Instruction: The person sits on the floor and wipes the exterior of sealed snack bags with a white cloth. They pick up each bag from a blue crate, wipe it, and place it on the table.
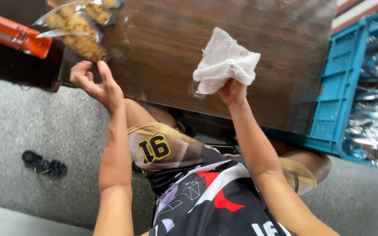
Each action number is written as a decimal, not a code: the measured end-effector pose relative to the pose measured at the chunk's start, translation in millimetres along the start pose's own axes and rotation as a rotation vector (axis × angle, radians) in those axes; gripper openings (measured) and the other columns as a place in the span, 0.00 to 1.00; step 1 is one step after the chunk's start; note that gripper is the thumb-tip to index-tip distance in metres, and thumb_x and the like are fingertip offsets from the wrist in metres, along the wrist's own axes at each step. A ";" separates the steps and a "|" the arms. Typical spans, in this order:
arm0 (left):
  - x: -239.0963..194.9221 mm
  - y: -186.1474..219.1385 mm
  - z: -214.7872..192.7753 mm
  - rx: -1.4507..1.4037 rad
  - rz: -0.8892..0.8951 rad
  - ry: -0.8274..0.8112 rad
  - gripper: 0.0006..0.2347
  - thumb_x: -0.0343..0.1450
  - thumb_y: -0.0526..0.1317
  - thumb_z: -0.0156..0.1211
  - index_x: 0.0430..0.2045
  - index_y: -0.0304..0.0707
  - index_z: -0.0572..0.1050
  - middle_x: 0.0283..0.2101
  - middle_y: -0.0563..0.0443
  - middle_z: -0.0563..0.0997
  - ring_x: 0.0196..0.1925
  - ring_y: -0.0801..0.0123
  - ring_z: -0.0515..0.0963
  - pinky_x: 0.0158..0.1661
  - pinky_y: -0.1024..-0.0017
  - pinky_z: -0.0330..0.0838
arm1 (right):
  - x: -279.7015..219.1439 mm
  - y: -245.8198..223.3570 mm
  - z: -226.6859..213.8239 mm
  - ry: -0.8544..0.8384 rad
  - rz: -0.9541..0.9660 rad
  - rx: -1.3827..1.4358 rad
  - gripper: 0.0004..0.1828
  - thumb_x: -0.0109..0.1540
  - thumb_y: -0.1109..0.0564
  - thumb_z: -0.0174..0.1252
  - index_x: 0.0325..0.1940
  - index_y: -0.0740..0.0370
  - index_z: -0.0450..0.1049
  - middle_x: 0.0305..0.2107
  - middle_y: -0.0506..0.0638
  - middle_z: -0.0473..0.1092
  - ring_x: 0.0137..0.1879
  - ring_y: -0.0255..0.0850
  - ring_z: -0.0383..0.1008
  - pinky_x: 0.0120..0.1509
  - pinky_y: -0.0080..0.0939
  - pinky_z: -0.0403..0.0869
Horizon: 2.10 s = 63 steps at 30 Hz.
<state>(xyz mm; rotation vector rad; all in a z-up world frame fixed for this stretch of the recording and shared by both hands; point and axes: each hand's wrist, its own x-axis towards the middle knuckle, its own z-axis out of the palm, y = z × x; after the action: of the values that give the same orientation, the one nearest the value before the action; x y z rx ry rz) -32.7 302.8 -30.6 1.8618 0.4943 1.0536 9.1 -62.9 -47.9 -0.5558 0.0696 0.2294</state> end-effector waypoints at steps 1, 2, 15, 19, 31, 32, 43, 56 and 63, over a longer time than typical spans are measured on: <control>-12.7 21.3 12.0 -0.028 0.122 -0.051 0.13 0.74 0.37 0.70 0.49 0.39 0.71 0.61 0.41 0.67 0.67 0.55 0.67 0.69 0.53 0.61 | -2.2 -2.6 -4.0 0.014 -0.009 0.001 0.43 0.59 0.40 0.69 0.71 0.59 0.61 0.63 0.53 0.65 0.71 0.50 0.66 0.77 0.58 0.69; -23.2 42.3 22.5 -0.053 0.242 -0.094 0.08 0.74 0.34 0.69 0.41 0.40 0.74 0.58 0.42 0.68 0.64 0.57 0.67 0.68 0.54 0.60 | -4.3 -5.4 -7.5 0.019 -0.009 0.004 0.43 0.59 0.40 0.69 0.71 0.59 0.61 0.64 0.53 0.65 0.71 0.50 0.66 0.77 0.58 0.69; -160.8 286.3 166.2 -0.603 0.383 -1.164 0.04 0.76 0.30 0.64 0.42 0.34 0.79 0.51 0.44 0.78 0.54 0.63 0.79 0.51 0.69 0.80 | -111.9 -115.4 -104.2 0.071 -0.422 0.051 0.37 0.64 0.45 0.66 0.72 0.58 0.60 0.64 0.52 0.65 0.70 0.47 0.67 0.75 0.56 0.70; -231.3 351.6 206.6 -0.546 0.546 -1.376 0.05 0.75 0.32 0.65 0.43 0.38 0.81 0.47 0.50 0.82 0.46 0.70 0.82 0.46 0.72 0.79 | -182.6 -178.0 -146.7 0.192 -0.574 0.072 0.35 0.66 0.44 0.64 0.73 0.57 0.60 0.64 0.51 0.65 0.70 0.47 0.67 0.74 0.55 0.69; -513.6 451.3 319.0 -0.478 1.734 -1.584 0.30 0.63 0.48 0.63 0.63 0.49 0.67 0.60 0.43 0.75 0.59 0.43 0.73 0.50 0.35 0.67 | -238.2 -167.4 -228.1 0.348 -0.669 0.056 0.29 0.71 0.44 0.57 0.73 0.53 0.60 0.66 0.46 0.65 0.71 0.44 0.66 0.74 0.52 0.68; -520.0 452.3 324.8 -0.364 1.707 -1.684 0.31 0.65 0.48 0.63 0.65 0.47 0.65 0.61 0.41 0.73 0.58 0.43 0.72 0.50 0.34 0.67 | -237.2 -169.0 -228.0 0.347 -0.684 0.050 0.29 0.70 0.45 0.58 0.73 0.51 0.60 0.65 0.45 0.65 0.70 0.43 0.66 0.74 0.52 0.68; -358.4 451.9 292.0 -0.085 1.188 -1.584 0.11 0.70 0.44 0.69 0.26 0.33 0.80 0.32 0.40 0.80 0.36 0.52 0.78 0.35 0.57 0.72 | -225.5 -185.5 -198.2 0.264 -0.581 0.119 0.32 0.65 0.48 0.62 0.70 0.58 0.60 0.60 0.55 0.66 0.64 0.51 0.67 0.67 0.53 0.69; -218.9 358.0 185.7 -0.312 0.209 -1.299 0.14 0.78 0.37 0.54 0.56 0.29 0.70 0.45 0.43 0.82 0.41 0.62 0.85 0.38 0.66 0.79 | -163.9 -173.2 -44.9 0.171 -0.893 -1.181 0.48 0.59 0.52 0.68 0.73 0.71 0.48 0.64 0.76 0.46 0.69 0.69 0.48 0.70 0.59 0.59; -201.8 324.9 141.9 -0.239 0.273 -1.190 0.17 0.80 0.36 0.53 0.64 0.30 0.65 0.47 0.41 0.78 0.48 0.61 0.81 0.50 0.65 0.77 | -100.8 -134.9 -29.4 0.327 -0.910 -1.338 0.39 0.65 0.51 0.72 0.75 0.56 0.59 0.74 0.54 0.56 0.82 0.52 0.57 0.84 0.52 0.65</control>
<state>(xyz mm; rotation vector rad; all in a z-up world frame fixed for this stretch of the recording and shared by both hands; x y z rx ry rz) -55.4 -74.1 123.9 1.9881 -0.5664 0.0174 -57.4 -209.6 9.5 -1.8765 -0.0378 -0.7879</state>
